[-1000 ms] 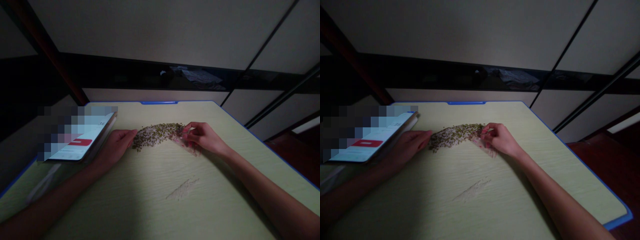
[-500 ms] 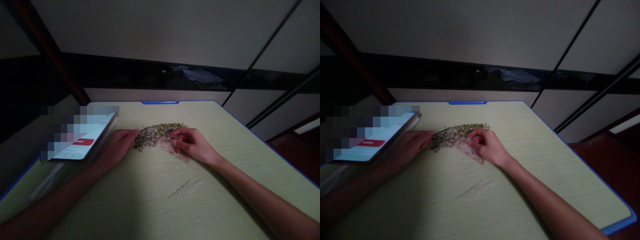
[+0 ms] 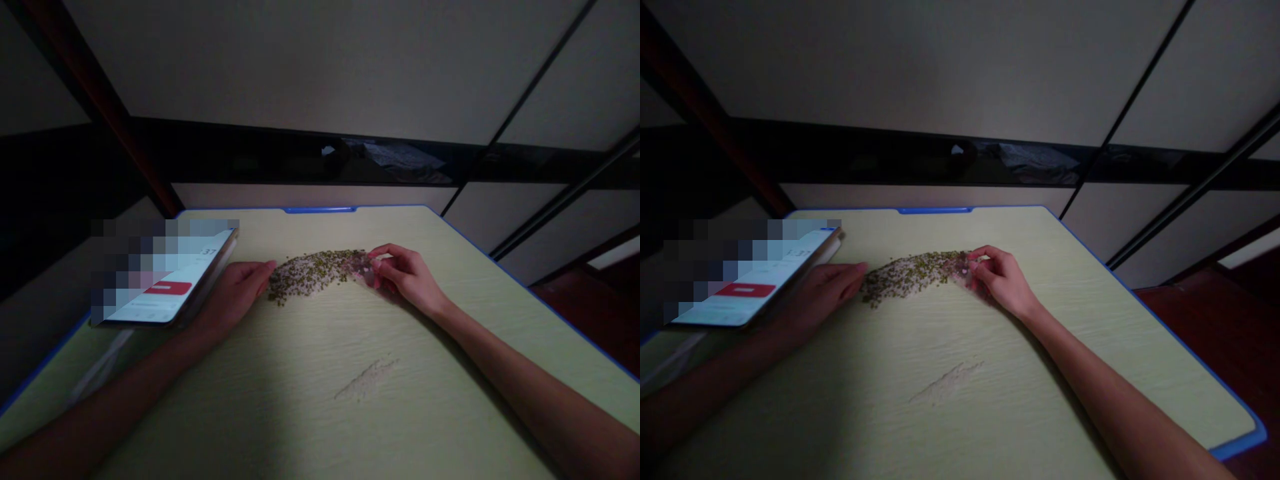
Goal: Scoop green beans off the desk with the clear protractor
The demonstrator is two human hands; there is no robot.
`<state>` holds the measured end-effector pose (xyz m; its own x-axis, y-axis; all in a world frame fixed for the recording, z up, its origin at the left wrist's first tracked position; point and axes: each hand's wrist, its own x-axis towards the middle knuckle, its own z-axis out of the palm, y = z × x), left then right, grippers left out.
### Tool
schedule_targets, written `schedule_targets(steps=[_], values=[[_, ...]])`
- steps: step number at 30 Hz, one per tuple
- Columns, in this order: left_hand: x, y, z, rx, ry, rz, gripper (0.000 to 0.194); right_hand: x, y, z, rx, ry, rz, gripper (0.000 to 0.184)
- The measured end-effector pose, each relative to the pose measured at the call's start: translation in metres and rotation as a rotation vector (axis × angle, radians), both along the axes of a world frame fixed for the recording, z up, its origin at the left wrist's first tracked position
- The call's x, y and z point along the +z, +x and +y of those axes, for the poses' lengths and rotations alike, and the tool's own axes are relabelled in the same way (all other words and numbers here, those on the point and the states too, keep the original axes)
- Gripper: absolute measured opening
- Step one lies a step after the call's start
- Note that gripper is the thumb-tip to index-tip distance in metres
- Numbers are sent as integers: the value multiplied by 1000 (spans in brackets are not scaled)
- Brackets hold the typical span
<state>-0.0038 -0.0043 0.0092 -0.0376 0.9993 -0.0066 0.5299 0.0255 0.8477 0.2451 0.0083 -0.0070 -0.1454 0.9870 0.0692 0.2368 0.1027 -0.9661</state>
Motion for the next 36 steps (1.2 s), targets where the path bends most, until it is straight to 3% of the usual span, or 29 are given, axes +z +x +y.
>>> schedule_targets(steps=[9,20,36], values=[[0,0,1,-4,-8,-10,38,-5,-8,-7,-2,13,-117,17],[-3,-3,1,-33,18,-1,39,0,-7,-8,-117,48,-158,19],[-3,-3,2,-32,32,7,38,0,-6,-8,-127,76,-155,19]])
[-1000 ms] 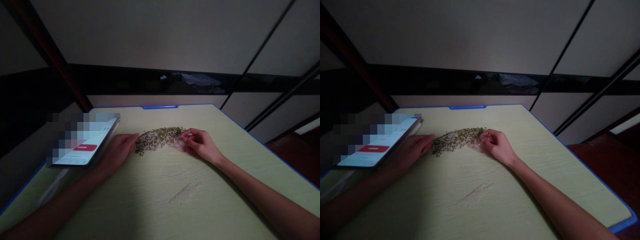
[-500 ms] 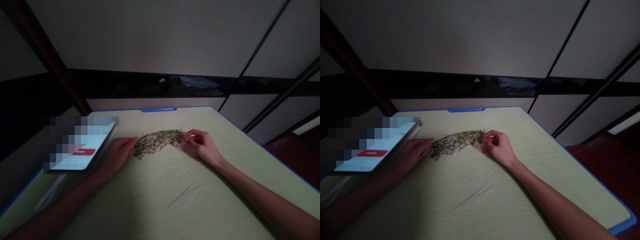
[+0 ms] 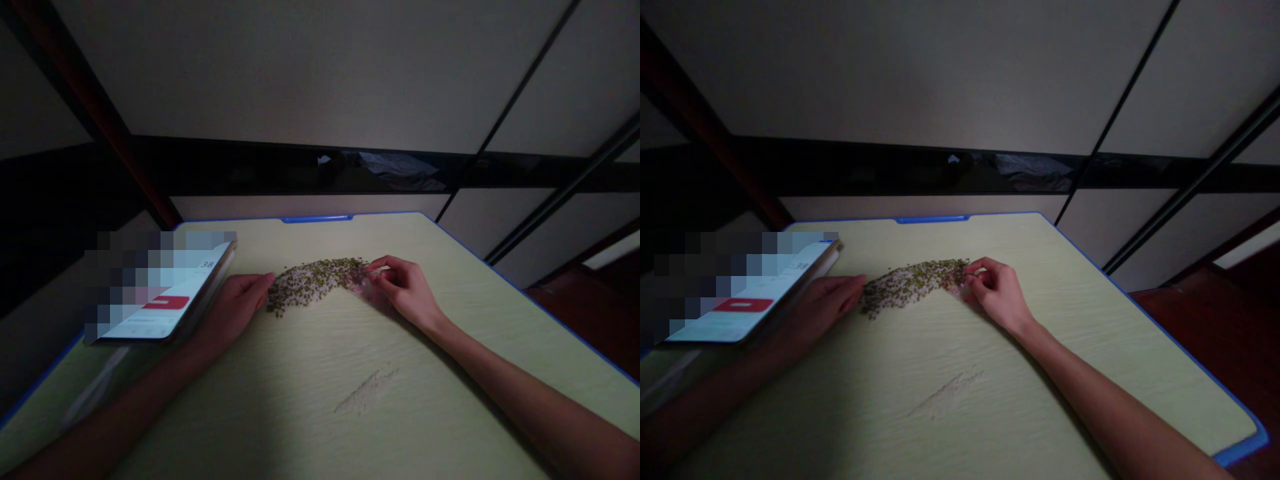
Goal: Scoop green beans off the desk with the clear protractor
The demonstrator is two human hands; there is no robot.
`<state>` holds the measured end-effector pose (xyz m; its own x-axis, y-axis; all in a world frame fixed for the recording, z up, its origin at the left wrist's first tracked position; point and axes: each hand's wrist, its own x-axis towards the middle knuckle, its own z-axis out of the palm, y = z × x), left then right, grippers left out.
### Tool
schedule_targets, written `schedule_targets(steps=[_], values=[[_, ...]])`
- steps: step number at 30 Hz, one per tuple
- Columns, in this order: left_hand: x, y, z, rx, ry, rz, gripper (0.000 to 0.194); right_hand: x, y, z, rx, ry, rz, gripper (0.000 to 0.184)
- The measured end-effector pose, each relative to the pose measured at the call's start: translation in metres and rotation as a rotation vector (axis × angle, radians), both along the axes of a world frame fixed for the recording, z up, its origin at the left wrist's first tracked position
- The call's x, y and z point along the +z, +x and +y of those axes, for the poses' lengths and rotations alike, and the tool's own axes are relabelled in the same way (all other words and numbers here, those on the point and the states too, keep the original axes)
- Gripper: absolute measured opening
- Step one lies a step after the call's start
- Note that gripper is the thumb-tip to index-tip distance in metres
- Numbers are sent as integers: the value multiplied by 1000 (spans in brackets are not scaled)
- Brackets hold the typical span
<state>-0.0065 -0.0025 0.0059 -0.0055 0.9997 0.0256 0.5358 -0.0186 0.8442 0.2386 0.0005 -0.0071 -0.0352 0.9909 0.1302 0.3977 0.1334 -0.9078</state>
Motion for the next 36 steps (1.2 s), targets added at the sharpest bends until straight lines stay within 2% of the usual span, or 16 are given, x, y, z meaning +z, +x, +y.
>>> schedule_targets(steps=[14,25,36], values=[[1,0,0,-13,-13,-6,39,0,-2,1,38,11,-60,18],[3,2,-1,3,-6,2,38,-1,-3,0,97,-16,-13,18],[0,1,0,-5,0,4,37,-2,-3,4,4,42,-103,17]])
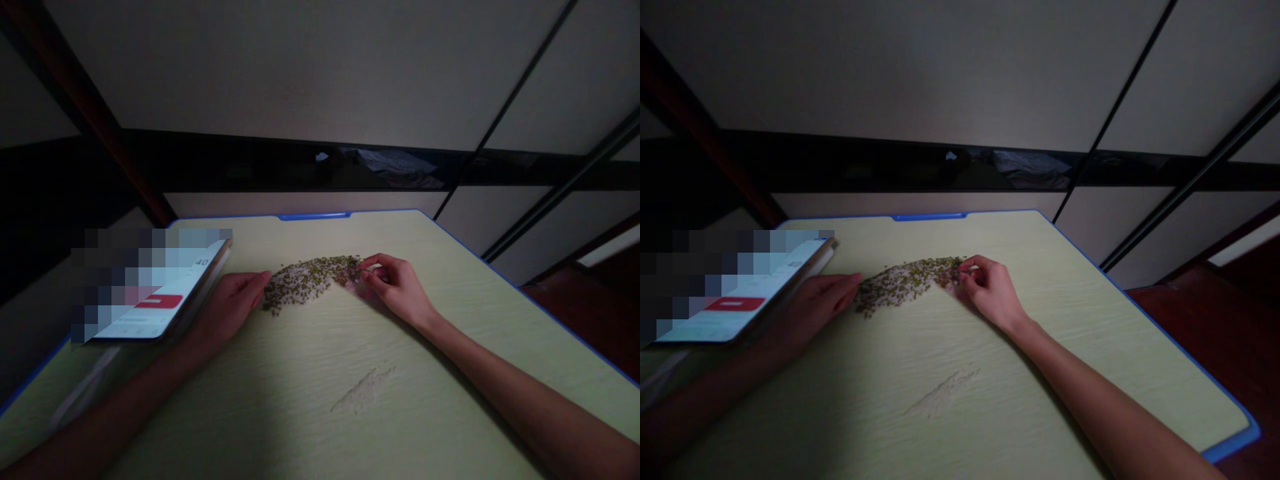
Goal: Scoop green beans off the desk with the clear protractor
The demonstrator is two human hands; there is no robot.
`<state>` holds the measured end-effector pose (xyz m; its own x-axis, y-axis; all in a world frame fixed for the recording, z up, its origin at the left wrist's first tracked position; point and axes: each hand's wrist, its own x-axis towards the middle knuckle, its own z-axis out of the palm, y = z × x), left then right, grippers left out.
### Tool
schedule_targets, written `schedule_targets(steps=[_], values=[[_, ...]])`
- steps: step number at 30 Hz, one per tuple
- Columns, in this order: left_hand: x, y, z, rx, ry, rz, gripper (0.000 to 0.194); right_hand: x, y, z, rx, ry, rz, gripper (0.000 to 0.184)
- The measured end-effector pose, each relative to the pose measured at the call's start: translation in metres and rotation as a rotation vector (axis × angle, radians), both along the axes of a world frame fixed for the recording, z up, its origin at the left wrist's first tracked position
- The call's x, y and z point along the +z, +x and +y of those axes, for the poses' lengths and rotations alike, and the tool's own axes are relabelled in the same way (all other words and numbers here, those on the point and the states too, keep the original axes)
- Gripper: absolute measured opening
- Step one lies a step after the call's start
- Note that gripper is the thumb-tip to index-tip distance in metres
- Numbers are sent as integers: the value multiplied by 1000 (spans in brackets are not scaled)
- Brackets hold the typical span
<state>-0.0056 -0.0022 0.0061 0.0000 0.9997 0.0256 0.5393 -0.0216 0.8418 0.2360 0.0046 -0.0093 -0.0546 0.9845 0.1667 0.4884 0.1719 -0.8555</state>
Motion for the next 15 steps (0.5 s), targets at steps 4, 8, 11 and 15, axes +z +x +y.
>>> schedule_targets(steps=[4,8,11,15], values=[[-1,-1,1,1,8,-6,38,0,-3,2,8,-8,11,19],[0,0,0,-4,2,-1,38,0,-3,5,23,1,14,18],[1,1,-2,9,0,-5,38,-1,-2,6,51,14,6,17],[2,2,-3,14,-14,-23,37,-1,2,6,77,3,9,17]])
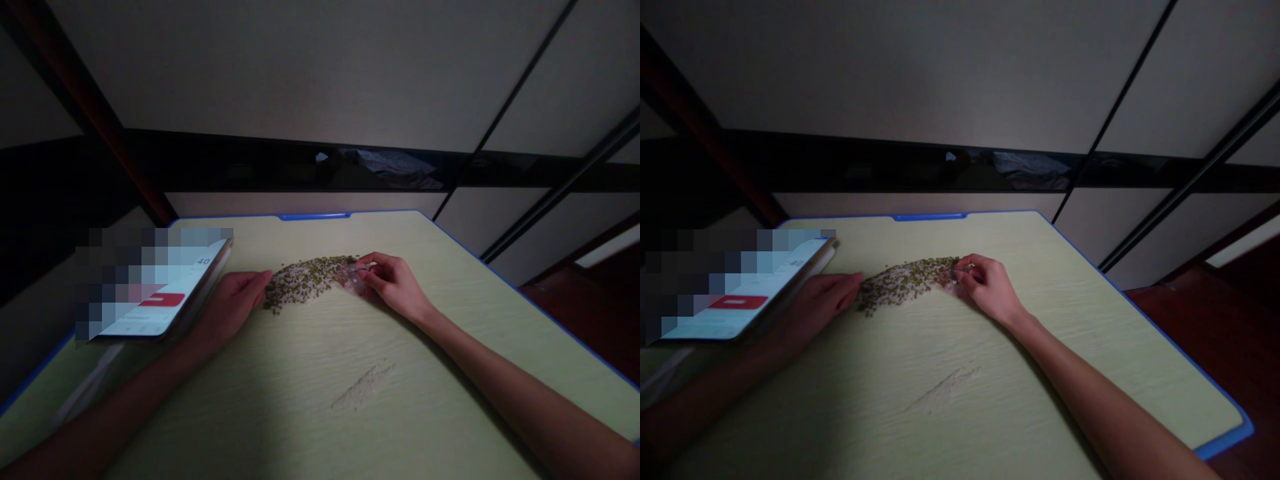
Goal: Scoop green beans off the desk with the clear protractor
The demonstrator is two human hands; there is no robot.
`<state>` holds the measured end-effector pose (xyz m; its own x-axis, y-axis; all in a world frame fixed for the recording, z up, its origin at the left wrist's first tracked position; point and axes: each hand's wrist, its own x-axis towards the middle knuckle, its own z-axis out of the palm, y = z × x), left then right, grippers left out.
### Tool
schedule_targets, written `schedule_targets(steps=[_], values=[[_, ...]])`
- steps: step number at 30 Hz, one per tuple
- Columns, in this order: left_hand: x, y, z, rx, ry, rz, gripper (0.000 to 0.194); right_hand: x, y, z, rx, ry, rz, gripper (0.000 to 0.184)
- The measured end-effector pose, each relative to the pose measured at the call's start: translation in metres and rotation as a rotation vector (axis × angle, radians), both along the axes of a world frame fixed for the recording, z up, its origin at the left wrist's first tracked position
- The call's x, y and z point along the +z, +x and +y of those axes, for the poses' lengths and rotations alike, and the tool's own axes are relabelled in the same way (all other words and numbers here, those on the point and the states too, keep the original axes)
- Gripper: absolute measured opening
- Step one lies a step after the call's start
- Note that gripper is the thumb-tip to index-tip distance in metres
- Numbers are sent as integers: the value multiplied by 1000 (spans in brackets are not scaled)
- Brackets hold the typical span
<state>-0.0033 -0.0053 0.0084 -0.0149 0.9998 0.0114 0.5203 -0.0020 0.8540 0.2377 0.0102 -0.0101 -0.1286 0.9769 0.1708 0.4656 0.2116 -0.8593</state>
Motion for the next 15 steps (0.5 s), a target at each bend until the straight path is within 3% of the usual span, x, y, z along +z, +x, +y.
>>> schedule_targets(steps=[15], values=[[-3,-2,3,-22,26,28,38,-2,4,1,10,-6,57,16]])
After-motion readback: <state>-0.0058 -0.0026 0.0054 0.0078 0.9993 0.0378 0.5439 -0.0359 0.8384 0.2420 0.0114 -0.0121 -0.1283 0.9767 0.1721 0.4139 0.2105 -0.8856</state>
